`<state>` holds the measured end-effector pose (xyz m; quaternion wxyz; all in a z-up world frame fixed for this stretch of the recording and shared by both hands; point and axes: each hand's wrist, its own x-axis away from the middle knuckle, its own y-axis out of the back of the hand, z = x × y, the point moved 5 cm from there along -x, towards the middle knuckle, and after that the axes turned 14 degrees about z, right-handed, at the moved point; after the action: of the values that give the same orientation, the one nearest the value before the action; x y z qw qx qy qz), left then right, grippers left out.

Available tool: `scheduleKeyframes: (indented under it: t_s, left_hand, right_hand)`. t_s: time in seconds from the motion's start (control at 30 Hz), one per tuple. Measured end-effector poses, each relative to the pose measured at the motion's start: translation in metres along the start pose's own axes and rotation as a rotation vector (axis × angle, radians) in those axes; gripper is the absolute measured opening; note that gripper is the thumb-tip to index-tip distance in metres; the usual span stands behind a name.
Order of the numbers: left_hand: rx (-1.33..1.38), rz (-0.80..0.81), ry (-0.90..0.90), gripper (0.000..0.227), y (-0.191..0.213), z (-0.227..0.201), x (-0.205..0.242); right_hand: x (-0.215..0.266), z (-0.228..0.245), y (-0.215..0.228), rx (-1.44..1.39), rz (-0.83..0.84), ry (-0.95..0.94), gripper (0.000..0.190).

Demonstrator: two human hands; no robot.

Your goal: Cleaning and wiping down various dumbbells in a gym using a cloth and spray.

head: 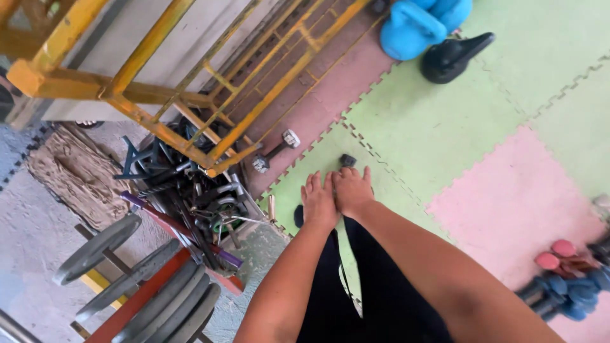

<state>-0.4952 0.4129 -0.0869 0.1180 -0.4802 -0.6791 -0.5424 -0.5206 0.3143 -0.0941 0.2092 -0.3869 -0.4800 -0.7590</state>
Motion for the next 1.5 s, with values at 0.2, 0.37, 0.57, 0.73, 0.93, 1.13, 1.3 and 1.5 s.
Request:
scheduleKeyframes:
  t_s: [0.2, 0.37, 0.57, 0.73, 0.93, 1.13, 1.3, 1.5]
  left_hand:
    - [0.02, 0.038, 0.122, 0.075, -0.014, 0.098, -0.035]
    - [-0.026, -0.117, 0.179, 0.074, -0.09, 0.19, -0.103]
    - [0.04, -0.105, 0.207, 0.085, -0.126, 0.248, -0.159]
    - [0.087, -0.136, 0.302, 0.09, -0.185, 0.302, -0.224]
    - [0.191, -0.176, 0.366, 0.093, -0.23, 0.368, -0.317]
    - [-0.094, -0.566, 0.247, 0.04, -0.279, 0.432, -0.404]
    - [-0.28, -0.374, 0.305, 0.027, -0.289, 0.443, -0.426]
    - [-0.328, -0.183, 0.276, 0.025, -0.286, 0.397, -0.382]
  right_hand:
    - [-0.093, 0.063, -0.045, 0.131, 0.123, 0.051, 0.064]
    - [-0.178, 0.084, -0.101, 0.195, 0.094, 0.176, 0.064]
    - [-0.283, 0.073, -0.171, 0.203, 0.032, 0.299, 0.076]
    - [-0.348, 0.069, -0.202, 0.238, 0.007, 0.311, 0.076]
    - [-0.457, 0.075, -0.233, 0.343, -0.205, 0.44, 0.065]
    - [-0.56, 0.077, -0.274, 0.561, -0.297, 0.527, 0.055]
    - [-0.576, 0.079, -0.288, 0.626, -0.135, 0.406, 0.027]
    - [-0.51, 0.062, -0.285, 0.692, -0.095, 0.412, 0.041]
